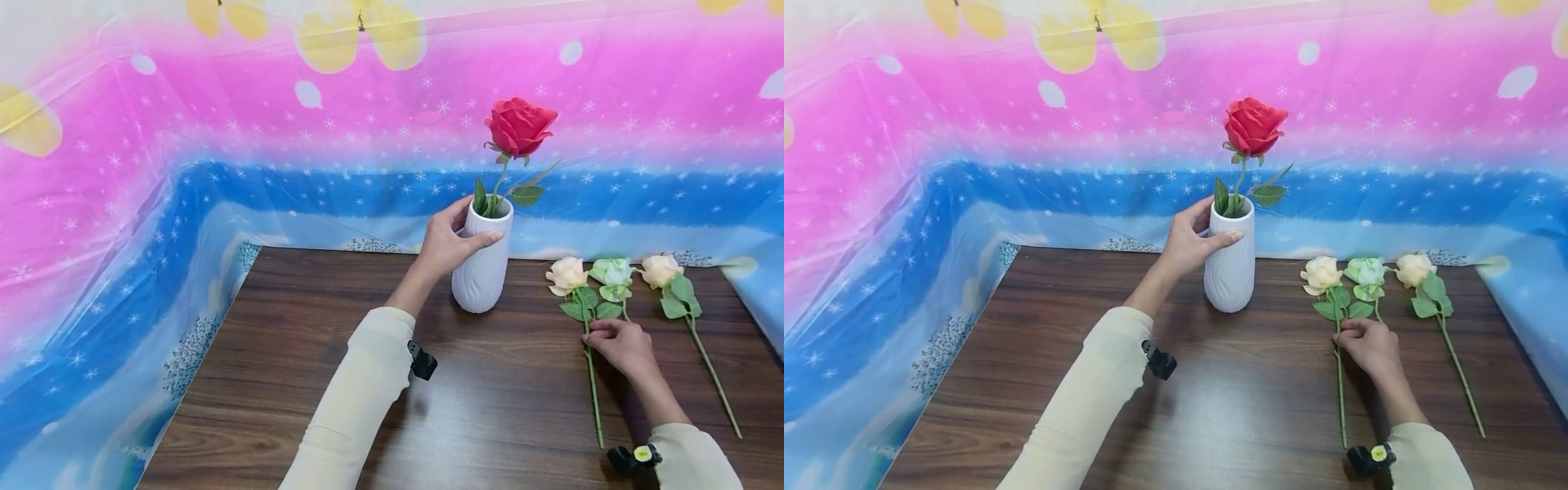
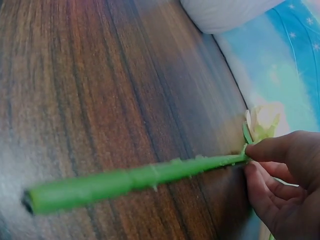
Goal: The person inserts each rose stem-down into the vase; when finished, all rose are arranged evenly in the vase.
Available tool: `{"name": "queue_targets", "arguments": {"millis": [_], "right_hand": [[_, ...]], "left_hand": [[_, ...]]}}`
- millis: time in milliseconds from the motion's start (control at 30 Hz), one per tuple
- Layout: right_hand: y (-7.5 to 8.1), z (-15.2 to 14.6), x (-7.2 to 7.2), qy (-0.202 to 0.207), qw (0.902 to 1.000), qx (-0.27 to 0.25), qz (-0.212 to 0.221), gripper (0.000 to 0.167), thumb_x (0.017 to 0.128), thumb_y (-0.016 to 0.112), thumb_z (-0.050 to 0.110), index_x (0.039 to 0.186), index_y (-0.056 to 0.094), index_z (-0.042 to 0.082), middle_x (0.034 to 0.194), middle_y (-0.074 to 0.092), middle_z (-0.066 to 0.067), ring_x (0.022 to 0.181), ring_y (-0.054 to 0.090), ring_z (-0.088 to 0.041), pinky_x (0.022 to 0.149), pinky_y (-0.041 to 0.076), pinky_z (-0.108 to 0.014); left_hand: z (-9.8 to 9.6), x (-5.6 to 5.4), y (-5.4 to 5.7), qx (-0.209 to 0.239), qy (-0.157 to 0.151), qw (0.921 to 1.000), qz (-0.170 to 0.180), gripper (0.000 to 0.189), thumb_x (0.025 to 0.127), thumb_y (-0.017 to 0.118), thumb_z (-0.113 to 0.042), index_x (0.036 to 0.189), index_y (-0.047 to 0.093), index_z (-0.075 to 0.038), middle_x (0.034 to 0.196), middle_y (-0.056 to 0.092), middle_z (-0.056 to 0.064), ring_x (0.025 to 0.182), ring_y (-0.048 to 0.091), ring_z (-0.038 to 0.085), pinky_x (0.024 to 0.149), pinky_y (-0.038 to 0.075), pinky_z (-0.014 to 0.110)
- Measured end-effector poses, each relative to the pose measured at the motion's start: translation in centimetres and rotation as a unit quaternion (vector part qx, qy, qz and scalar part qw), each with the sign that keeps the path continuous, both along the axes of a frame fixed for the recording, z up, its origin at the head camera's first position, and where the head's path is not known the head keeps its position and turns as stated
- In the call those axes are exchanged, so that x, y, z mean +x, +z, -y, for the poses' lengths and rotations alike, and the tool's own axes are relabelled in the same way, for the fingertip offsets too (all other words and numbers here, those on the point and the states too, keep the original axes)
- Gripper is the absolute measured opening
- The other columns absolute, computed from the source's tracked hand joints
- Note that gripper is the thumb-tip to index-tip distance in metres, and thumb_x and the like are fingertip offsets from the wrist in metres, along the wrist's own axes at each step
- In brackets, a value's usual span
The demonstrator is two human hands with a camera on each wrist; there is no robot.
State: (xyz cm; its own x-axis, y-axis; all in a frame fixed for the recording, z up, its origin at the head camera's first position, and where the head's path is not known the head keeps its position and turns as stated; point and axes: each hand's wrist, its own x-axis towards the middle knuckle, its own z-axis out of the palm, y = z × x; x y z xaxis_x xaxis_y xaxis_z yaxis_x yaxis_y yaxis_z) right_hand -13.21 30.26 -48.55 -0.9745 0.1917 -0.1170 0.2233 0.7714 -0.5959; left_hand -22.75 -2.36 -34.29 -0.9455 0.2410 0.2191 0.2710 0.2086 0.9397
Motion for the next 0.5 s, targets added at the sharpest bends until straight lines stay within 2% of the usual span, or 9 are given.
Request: {"name": "queue_targets", "arguments": {"millis": [100,233,333,500], "right_hand": [[-0.03,-0.11,-0.06,-0.006,0.9999,-0.011,0.011,0.037,0.091,0.073,0.021,0.117,0.07,-0.005,0.089,0.079,-0.012,0.079,0.066,-0.02,0.069,0.047,-0.03],[-0.11,-0.32,-0.15,-0.013,0.9985,-0.047,0.026,0.043,0.092,0.072,0.019,0.126,0.065,-0.006,0.092,0.079,-0.012,0.068,0.063,0.0,0.062,0.052,-0.023],[-0.13,-0.49,-0.22,-0.012,0.9959,-0.081,0.038,0.047,0.093,0.07,0.017,0.133,0.06,-0.007,0.09,0.079,-0.008,0.064,0.064,0.005,0.06,0.057,-0.021],[0.17,-0.81,-0.37,0.007,0.9885,-0.136,0.066,0.053,0.098,0.062,0.013,0.143,0.049,-0.011,0.106,0.074,-0.015,0.072,0.068,0.002,0.07,0.063,-0.024]], "left_hand": [[0.01,0.02,-0.01,0.001,-0.001,1.0,-0.002,0.076,0.085,0.083,-0.025,0.152,0.048,-0.014,0.142,0.064,0.009,0.129,0.065,0.025,0.105,0.056,0.04],[0.02,0.03,-0.08,0.0,-0.002,1.0,-0.003,0.076,0.086,0.083,-0.025,0.152,0.048,-0.015,0.142,0.064,0.009,0.129,0.065,0.025,0.105,0.056,0.041],[0.01,0.01,-0.09,-0.001,-0.002,1.0,-0.004,0.076,0.086,0.083,-0.026,0.153,0.048,-0.015,0.142,0.064,0.008,0.129,0.064,0.025,0.105,0.056,0.041],[0.03,-0.02,-0.05,0.0,-0.004,1.0,-0.005,0.077,0.086,0.083,-0.026,0.153,0.047,-0.015,0.142,0.064,0.008,0.129,0.064,0.025,0.105,0.056,0.041]]}}
